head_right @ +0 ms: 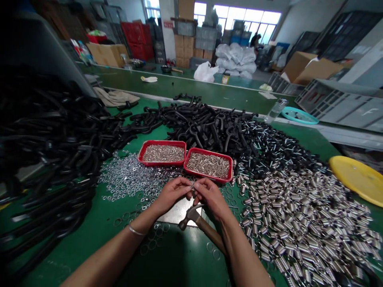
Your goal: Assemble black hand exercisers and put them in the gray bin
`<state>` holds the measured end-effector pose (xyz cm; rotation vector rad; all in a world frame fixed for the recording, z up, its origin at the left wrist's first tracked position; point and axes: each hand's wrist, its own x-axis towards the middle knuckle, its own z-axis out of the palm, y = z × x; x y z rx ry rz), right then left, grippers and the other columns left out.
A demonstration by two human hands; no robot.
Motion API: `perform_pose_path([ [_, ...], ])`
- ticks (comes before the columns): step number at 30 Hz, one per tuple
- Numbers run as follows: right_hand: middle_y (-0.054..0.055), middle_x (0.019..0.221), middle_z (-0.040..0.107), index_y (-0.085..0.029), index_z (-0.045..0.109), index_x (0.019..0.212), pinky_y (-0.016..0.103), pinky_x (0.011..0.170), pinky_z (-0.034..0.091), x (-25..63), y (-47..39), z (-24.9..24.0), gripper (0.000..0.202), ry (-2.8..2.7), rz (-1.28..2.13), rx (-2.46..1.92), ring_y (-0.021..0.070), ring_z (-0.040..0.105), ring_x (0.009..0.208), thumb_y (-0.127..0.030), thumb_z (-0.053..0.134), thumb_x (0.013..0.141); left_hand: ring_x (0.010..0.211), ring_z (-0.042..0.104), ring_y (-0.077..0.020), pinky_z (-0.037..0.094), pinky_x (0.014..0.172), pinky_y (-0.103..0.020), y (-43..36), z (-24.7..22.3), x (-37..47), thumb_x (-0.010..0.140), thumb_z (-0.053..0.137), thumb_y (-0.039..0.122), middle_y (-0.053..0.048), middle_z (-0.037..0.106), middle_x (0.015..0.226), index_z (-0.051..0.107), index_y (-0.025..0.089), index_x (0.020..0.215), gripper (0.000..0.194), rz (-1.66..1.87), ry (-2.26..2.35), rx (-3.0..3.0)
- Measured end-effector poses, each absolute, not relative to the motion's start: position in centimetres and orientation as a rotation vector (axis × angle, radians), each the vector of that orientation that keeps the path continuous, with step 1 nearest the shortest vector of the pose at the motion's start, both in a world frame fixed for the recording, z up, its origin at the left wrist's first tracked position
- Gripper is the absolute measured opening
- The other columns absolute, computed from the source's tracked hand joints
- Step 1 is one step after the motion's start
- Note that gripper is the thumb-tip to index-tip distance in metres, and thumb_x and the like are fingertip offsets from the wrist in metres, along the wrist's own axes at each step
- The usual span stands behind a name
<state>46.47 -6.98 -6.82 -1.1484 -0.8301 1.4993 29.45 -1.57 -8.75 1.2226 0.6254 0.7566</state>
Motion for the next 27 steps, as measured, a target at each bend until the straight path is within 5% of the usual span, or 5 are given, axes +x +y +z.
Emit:
perform_pose_path([
  [6, 0.004, 0.086, 0.071, -0.021, 0.069, 0.109, 0.03, 0.064, 0.053, 47.0, -7.4, -6.6, 0.039, -0.735, 1.569, -1.162, 0.0154, 0.063, 0.067, -0.043, 0.079, 0.078, 0.08, 0.067, -0.0161, 0.054, 0.076, -0.029, -1.5, -7.7, 28.7, 0.09, 0.065, 0.036, -0.005, 0.069, 0.088, 0.068, 0.017, 0.096, 0.02, 0.834, 0.624, 1.576],
  [15, 0.004, 0.094, 0.073, -0.031, 0.066, 0.102, 0.037, 0.072, 0.058, 46.5, -7.2, -6.4, 0.03, -0.957, 1.12, -1.36, 0.0234, 0.069, 0.079, -0.05, 0.074, 0.08, 0.102, 0.063, -0.0188, 0.049, 0.093, -0.032, -1.1, -6.0, 28.0, 0.101, 0.048, 0.031, -0.008, 0.069, 0.104, 0.065, 0.018, 0.107, 0.023, 0.922, 0.661, 2.329],
  [19, 0.006, 0.105, 0.071, -0.03, 0.064, 0.099, 0.04, 0.076, 0.06, 45.9, -7.6, -5.7, 0.029, -1.094, 1.092, -1.321, 0.0232, 0.07, 0.08, -0.051, 0.072, 0.081, 0.106, 0.061, -0.0217, 0.048, 0.094, -0.035, 1.0, -4.8, 23.6, 0.101, 0.046, 0.03, -0.012, 0.066, 0.111, 0.061, 0.015, 0.113, 0.024, 0.996, 1.241, 2.364],
  [23, 0.007, 0.103, 0.071, -0.028, 0.062, 0.099, 0.04, 0.075, 0.06, 45.6, -7.5, -5.5, 0.034, -1.122, 1.183, -1.256, 0.0231, 0.071, 0.078, -0.053, 0.072, 0.08, 0.112, 0.059, -0.0308, 0.045, 0.092, -0.044, 4.9, -3.5, 15.8, 0.099, 0.037, 0.016, -0.022, 0.065, 0.116, 0.059, 0.008, 0.123, 0.034, 0.228, 2.381, 2.355],
  [27, 0.007, 0.103, 0.071, -0.025, 0.059, 0.102, 0.038, 0.076, 0.059, 45.9, -7.0, -6.0, 0.04, -1.077, 1.2, -1.221, 0.0223, 0.071, 0.081, -0.053, 0.074, 0.079, 0.101, 0.063, -0.0344, 0.044, 0.086, -0.046, 7.8, -3.2, 10.7, 0.089, 0.045, 0.007, -0.025, 0.07, 0.1, 0.071, 0.006, 0.098, 0.028, -0.162, 2.421, 2.33],
])
